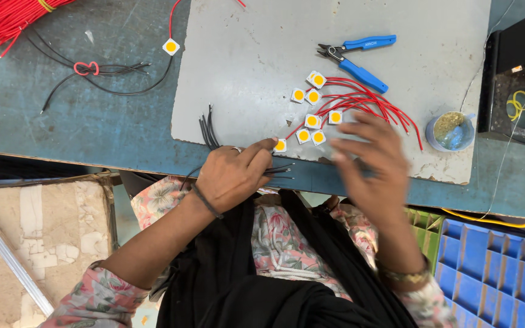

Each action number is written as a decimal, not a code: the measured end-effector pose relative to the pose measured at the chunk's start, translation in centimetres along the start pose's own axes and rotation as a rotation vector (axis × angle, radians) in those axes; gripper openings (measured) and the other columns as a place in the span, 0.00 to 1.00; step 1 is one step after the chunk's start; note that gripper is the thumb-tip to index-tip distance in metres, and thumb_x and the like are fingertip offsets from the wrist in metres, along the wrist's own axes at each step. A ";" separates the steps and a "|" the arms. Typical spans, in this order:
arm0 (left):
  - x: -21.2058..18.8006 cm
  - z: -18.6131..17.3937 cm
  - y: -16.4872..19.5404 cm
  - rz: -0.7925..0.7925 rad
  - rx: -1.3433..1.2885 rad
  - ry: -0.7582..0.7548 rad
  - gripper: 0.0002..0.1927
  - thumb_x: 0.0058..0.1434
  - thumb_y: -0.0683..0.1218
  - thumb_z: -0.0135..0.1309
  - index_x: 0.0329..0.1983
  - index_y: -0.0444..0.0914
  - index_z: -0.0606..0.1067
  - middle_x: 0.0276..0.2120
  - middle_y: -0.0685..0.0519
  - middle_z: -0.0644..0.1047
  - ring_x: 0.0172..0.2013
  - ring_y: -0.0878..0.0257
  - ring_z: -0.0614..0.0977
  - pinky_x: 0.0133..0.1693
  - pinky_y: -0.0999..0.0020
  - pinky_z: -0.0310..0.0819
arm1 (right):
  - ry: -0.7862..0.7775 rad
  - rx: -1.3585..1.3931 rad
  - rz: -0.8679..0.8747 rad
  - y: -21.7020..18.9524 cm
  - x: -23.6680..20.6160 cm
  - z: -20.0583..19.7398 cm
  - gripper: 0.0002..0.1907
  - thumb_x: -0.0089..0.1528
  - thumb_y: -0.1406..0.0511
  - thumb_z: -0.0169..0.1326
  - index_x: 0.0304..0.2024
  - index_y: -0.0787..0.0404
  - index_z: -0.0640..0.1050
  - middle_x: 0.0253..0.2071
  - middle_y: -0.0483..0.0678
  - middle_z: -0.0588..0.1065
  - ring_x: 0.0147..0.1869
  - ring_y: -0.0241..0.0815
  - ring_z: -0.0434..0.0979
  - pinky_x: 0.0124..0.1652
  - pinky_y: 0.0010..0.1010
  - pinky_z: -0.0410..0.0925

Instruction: The person solders red and black wires onto small LED chip modules arranged on a work board, using a soldering iron with solder from a spool feeder. They reposition each module and wire by hand as they work, then dip a wire end into a small cup of flux powder and handle pliers.

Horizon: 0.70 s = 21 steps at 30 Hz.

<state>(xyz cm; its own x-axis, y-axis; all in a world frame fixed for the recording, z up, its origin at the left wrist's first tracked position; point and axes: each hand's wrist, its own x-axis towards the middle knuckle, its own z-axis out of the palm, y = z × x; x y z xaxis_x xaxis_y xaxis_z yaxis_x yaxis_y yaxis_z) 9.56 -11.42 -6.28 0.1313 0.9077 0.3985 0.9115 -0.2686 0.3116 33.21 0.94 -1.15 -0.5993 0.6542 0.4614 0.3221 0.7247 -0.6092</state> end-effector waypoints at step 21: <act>-0.1 0.2 0.7 -0.059 0.016 0.075 0.19 0.52 0.51 0.67 0.37 0.40 0.70 0.55 0.56 0.78 0.25 0.57 0.79 0.32 0.62 0.76 | 0.733 1.453 0.606 10.3 -11.2 -14.8 0.09 0.79 0.64 0.53 0.61 0.54 0.71 0.49 0.39 0.73 0.50 0.34 0.71 0.56 0.25 0.64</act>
<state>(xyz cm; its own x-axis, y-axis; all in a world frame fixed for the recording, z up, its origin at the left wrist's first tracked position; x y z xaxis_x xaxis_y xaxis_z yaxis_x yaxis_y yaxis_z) 10.31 -11.62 -6.27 0.0481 0.8950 0.4434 0.9229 -0.2096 0.3229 54.06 4.28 -3.05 -0.0913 0.9896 -0.1113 -0.7572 -0.1415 -0.6377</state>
